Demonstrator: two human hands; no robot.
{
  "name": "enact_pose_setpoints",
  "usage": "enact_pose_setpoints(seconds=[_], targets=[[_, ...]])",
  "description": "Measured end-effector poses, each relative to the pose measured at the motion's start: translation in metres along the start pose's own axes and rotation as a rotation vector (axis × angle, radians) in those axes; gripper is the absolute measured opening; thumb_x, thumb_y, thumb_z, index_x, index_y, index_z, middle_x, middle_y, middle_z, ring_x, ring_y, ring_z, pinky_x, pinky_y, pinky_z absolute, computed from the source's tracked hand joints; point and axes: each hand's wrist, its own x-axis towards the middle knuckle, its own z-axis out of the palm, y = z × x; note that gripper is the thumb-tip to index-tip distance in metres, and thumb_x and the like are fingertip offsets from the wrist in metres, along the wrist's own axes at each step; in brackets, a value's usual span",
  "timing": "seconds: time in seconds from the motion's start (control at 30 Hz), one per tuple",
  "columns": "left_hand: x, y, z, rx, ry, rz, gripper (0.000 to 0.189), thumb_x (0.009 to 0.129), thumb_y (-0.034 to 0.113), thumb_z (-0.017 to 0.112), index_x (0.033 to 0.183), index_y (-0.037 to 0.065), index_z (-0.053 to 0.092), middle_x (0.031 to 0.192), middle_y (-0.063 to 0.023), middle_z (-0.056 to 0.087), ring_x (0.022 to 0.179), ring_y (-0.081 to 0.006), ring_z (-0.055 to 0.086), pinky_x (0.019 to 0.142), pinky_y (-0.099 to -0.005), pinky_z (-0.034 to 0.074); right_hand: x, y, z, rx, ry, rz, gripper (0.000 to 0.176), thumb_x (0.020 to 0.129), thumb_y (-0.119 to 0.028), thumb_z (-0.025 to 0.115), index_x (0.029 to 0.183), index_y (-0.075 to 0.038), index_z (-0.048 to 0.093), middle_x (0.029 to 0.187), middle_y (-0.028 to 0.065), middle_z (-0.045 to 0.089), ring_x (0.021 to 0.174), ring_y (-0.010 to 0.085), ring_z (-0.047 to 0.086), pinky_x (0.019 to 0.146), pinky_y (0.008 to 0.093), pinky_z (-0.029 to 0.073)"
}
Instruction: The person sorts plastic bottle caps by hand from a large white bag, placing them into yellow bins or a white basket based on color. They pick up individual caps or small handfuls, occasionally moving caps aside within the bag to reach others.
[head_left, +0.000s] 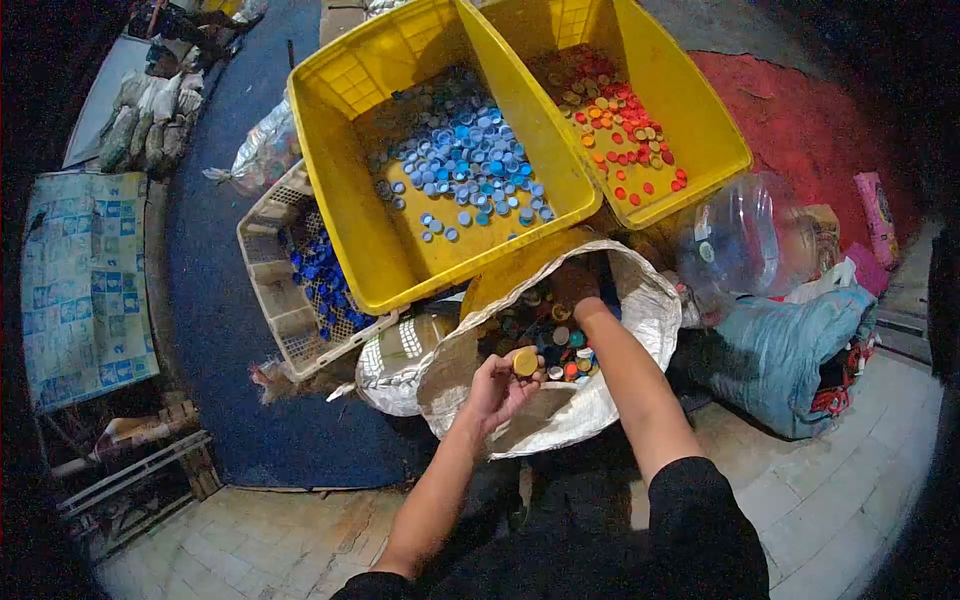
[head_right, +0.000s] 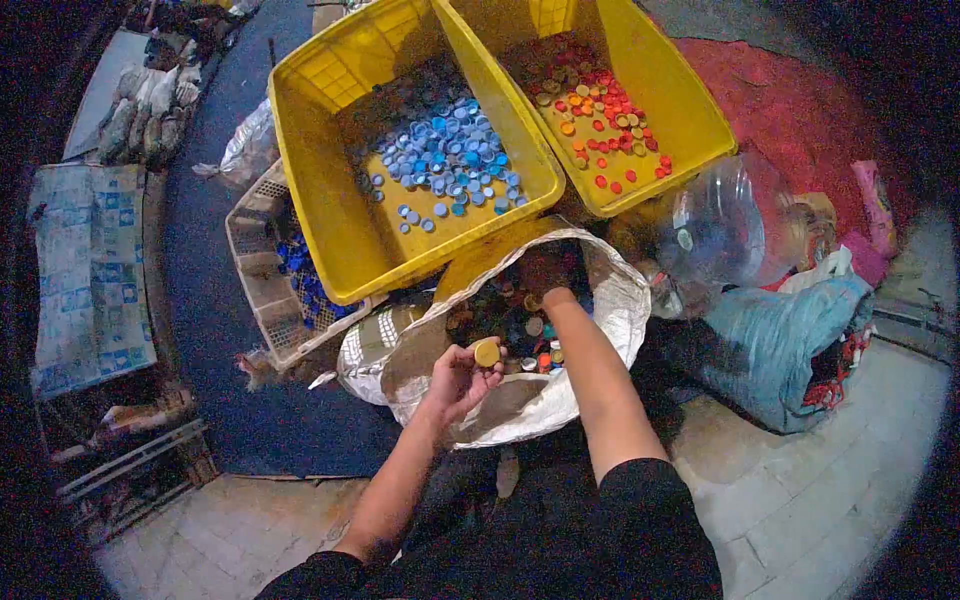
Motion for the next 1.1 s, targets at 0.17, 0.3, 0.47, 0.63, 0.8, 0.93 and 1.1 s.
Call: enact_pose_setpoints(seconds=[0.17, 0.3, 0.47, 0.63, 0.8, 0.93, 1.1], targets=[[-0.009, -0.004, 0.018, -0.094, -0.170, 0.050, 0.045, 0.083, 0.019, 0.043, 0.124, -0.001, 0.047, 0.109, -0.0183, 0.057, 0.083, -0.0262, 0.057, 0.077, -0.0346, 0.051, -0.037, 0.011, -0.002, 0.427, -0.033, 0.429, 0.034, 0.084, -0.014, 0.058, 0.116, -0.003, 0.058, 0.104, 0.0157, 0.065, 0.084, 0.0341, 0.065, 0.071, 0.0411, 0.053], [-0.017, -0.005, 0.031, 0.186, -0.047, 0.151, 0.036, 0.088, 0.017, 0.045, 0.119, -0.001, 0.051, 0.114, -0.0159, 0.059, 0.096, -0.0259, 0.060, 0.084, -0.0350, 0.052, -0.099, -0.015, -0.081, 1.186, 0.000, 0.404, 0.037, 0.084, -0.017, 0.062, 0.115, 0.000, 0.057, 0.104, 0.0139, 0.065, 0.072, 0.0213, 0.064, 0.065, 0.0298, 0.051], [-0.044, -0.008, 0.050, 0.044, -0.089, 0.102, 0.033, 0.091, 0.019, 0.054, 0.116, -0.001, 0.052, 0.111, -0.0168, 0.060, 0.102, -0.0262, 0.061, 0.089, -0.0300, 0.054, -0.170, -0.036, -0.132, 1.876, -0.130, 0.342, 0.016, 0.086, -0.014, 0.058, 0.101, -0.009, 0.058, 0.079, 0.0023, 0.057, 0.047, 0.0063, 0.039, 0.040, 0.0209, 0.030], [-0.058, -0.014, 0.055, 0.403, -0.214, 0.159, 0.032, 0.092, 0.021, 0.054, 0.115, -0.002, 0.053, 0.105, -0.0131, 0.061, 0.094, -0.0208, 0.062, 0.090, -0.0303, 0.053, -0.219, -0.051, -0.165, 1.975, -0.029, 0.323, 0.006, 0.085, -0.009, 0.056, 0.088, -0.010, 0.051, 0.083, 0.0054, 0.061, 0.045, 0.0064, 0.038, 0.039, 0.0207, 0.031], [-0.059, -0.023, 0.061, 0.245, -0.139, 0.094, 0.038, 0.093, 0.033, 0.049, 0.118, 0.005, 0.054, 0.102, -0.0102, 0.061, 0.094, -0.0213, 0.061, 0.086, -0.0337, 0.052, -0.247, -0.052, -0.183, 1.826, 0.076, 0.294, 0.015, 0.082, -0.006, 0.060, 0.094, -0.007, 0.052, 0.081, 0.0071, 0.064, 0.048, 0.0073, 0.045, 0.039, 0.0213, 0.037], [-0.066, -0.025, 0.077, 0.211, -0.053, 0.119, 0.038, 0.093, 0.032, 0.048, 0.116, 0.001, 0.051, 0.103, -0.0147, 0.058, 0.093, -0.0262, 0.060, 0.091, -0.0367, 0.052, -0.255, -0.052, -0.188, 1.816, 0.100, 0.253, 0.020, 0.086, -0.006, 0.055, 0.106, -0.008, 0.052, 0.089, 0.0098, 0.064, 0.049, 0.0081, 0.046, 0.042, 0.0221, 0.039], [-0.081, -0.029, 0.083, 0.175, -0.110, 0.115, 0.046, 0.091, 0.034, 0.050, 0.124, 0.003, 0.051, 0.118, -0.0136, 0.057, 0.109, -0.0275, 0.057, 0.090, -0.0352, 0.052, -0.258, -0.050, -0.181, 2.126, -0.064, 0.269, 0.029, 0.087, -0.005, 0.046, 0.115, -0.007, 0.051, 0.098, 0.0131, 0.060, 0.075, 0.0192, 0.059, 0.065, 0.0340, 0.052]])
